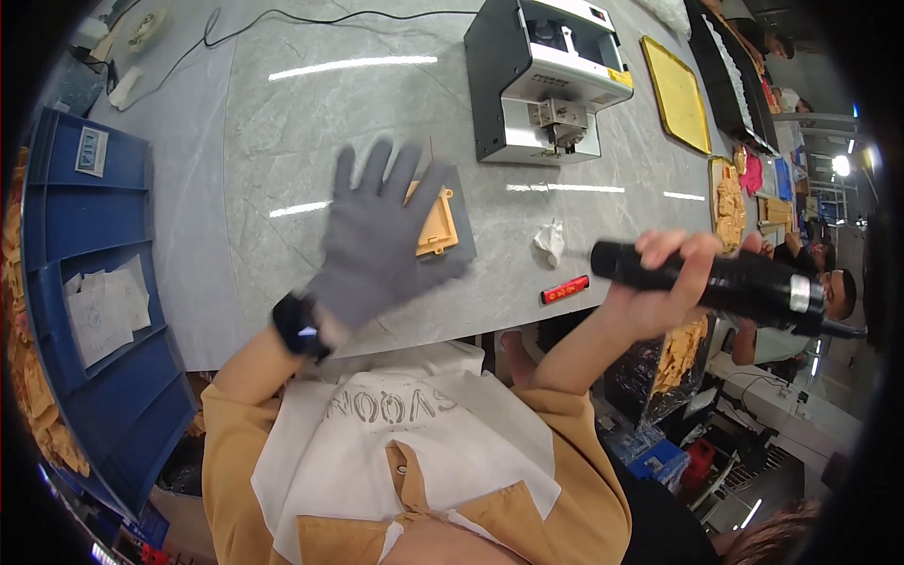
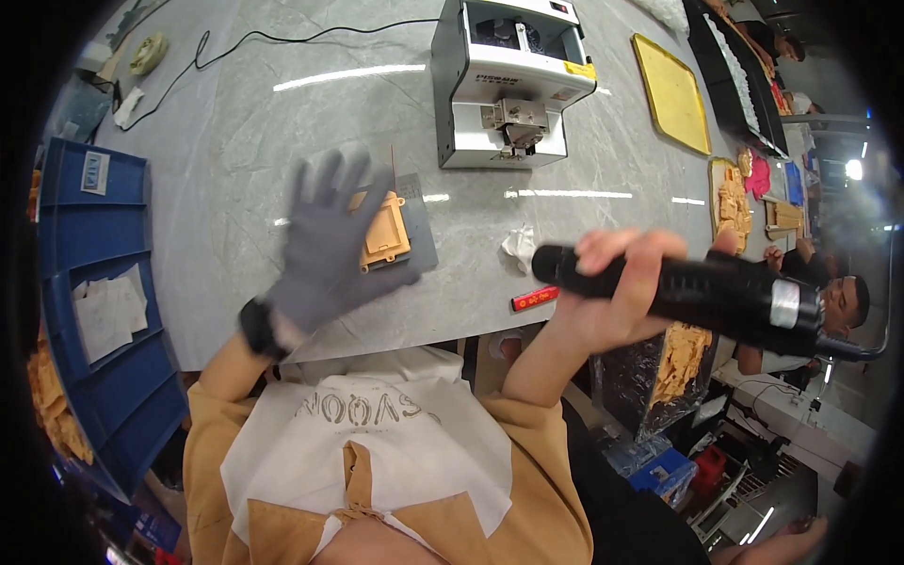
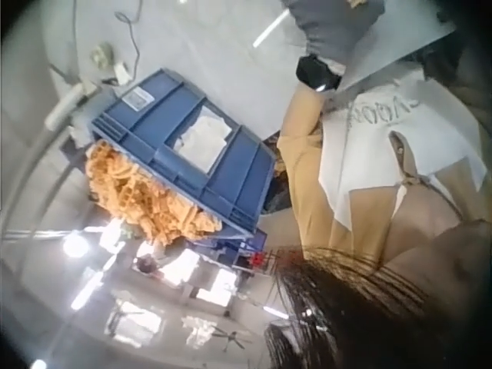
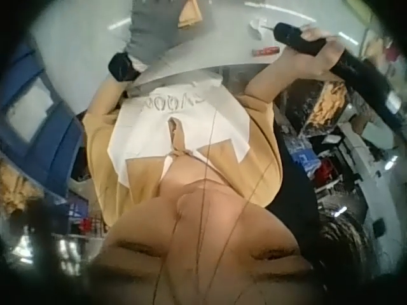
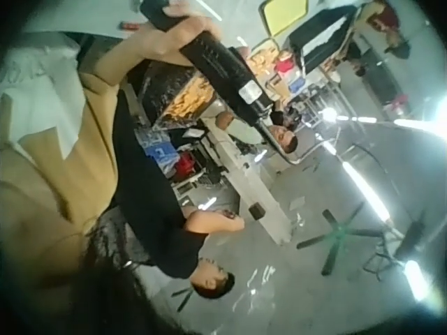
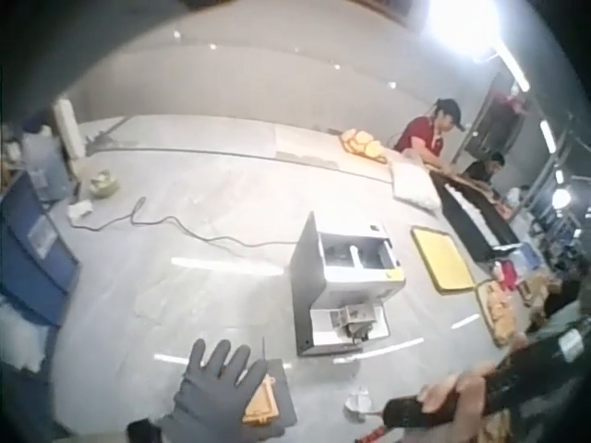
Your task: The person drives screws into plastic casings using an electric screwdriver, places the assembled casing into a blue bin, and retrieves another casing to continue fastening screws.
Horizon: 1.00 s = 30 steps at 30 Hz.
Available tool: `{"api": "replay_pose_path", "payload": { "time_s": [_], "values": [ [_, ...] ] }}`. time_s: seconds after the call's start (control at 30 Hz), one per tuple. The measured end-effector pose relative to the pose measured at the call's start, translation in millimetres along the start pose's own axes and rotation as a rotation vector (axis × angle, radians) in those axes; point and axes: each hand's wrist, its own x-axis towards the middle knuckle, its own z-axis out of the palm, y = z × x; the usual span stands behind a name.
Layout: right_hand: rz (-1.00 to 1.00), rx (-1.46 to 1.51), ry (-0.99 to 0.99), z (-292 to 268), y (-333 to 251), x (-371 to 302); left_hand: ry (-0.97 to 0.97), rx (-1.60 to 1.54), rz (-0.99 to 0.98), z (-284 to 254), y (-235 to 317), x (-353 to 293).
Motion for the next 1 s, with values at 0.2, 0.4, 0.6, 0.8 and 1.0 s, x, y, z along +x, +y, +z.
{"api": "replay_pose_path", "payload": {
  "time_s": [0.2, 0.4, 0.6, 0.8, 1.0],
  "values": [
    [-0.22, -0.184, 0.064, 33, 65, 56, 0.302, -0.272, 0.062, 13, -38, -10],
    [-0.146, -0.284, -0.041, 42, 102, 52, 0.125, -0.286, -0.046, 38, -50, -34],
    [-0.071, -0.326, -0.041, 35, 88, 36, 0.001, -0.391, -0.084, 41, -58, -24],
    [0.035, 0.014, -0.146, 53, 25, -16, 0.157, -0.35, 0.015, 49, -51, -16],
    [0.067, -0.134, -0.189, 72, 25, -49, 0.148, -0.306, 0.003, 57, -52, -18]
  ]
}}
